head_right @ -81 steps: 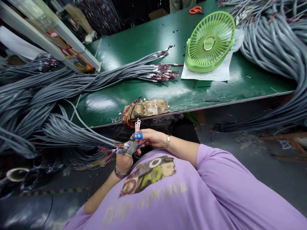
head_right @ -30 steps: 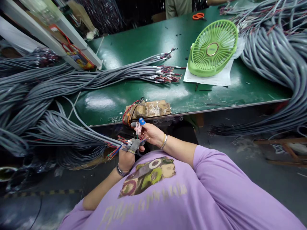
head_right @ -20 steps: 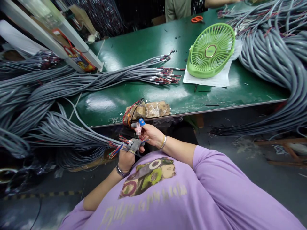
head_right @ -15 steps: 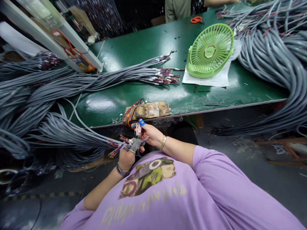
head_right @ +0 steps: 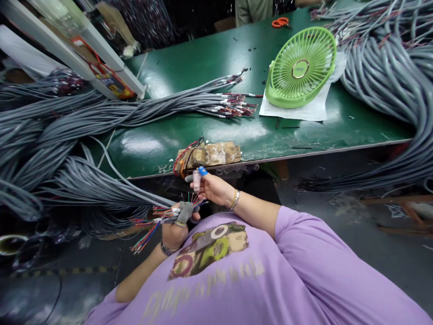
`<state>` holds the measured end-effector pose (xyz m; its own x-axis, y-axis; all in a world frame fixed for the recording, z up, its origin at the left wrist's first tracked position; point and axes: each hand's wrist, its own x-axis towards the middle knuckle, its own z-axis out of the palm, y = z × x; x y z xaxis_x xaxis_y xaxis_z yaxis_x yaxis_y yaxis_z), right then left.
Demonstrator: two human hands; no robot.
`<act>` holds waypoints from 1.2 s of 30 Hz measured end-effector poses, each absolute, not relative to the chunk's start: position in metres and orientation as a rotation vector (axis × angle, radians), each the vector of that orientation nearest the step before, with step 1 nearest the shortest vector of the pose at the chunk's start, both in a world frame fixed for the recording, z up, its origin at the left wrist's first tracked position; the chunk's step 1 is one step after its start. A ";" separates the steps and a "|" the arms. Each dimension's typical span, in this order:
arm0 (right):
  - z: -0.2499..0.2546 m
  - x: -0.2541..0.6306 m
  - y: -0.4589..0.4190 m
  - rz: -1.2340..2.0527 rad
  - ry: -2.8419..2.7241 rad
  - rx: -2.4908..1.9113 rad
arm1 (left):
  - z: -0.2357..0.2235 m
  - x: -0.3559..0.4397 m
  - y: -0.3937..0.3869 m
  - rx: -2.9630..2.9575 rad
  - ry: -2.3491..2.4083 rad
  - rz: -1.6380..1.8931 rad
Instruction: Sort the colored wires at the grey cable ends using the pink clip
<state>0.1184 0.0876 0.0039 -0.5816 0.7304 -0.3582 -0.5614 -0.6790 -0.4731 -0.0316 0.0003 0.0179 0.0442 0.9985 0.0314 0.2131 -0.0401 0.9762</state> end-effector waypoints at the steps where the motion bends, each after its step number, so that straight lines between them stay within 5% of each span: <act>1: 0.003 0.118 0.088 2.218 -0.424 -0.700 | 0.017 -0.031 0.000 1.426 1.321 1.127; 36: 0.005 0.106 0.090 2.107 -0.320 -0.691 | 0.013 -0.024 0.020 1.604 1.338 1.011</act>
